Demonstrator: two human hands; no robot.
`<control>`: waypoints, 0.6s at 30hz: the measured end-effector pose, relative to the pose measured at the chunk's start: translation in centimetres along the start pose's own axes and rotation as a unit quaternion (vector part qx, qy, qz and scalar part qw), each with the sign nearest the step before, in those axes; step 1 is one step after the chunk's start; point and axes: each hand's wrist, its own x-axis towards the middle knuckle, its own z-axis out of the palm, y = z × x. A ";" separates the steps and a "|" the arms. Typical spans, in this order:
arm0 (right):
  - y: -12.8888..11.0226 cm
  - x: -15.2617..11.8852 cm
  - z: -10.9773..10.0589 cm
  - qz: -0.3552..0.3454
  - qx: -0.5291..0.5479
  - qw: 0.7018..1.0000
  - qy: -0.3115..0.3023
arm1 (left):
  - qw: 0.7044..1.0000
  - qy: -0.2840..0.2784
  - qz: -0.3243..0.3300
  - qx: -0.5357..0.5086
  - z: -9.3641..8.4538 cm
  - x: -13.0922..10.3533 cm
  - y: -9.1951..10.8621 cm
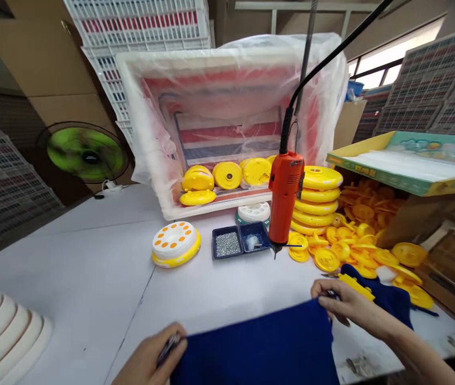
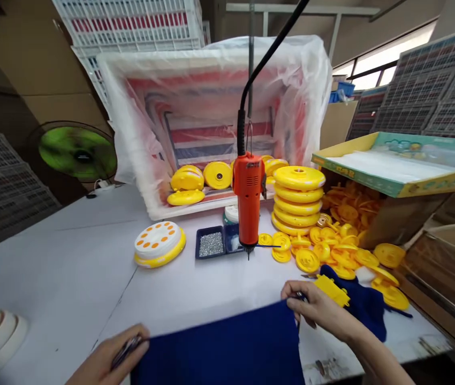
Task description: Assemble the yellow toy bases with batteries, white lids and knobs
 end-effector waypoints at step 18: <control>4.0 5.6 10.7 -0.055 -0.395 0.905 0.148 | 0.985 0.050 -0.073 0.149 11.7 7.2 -0.8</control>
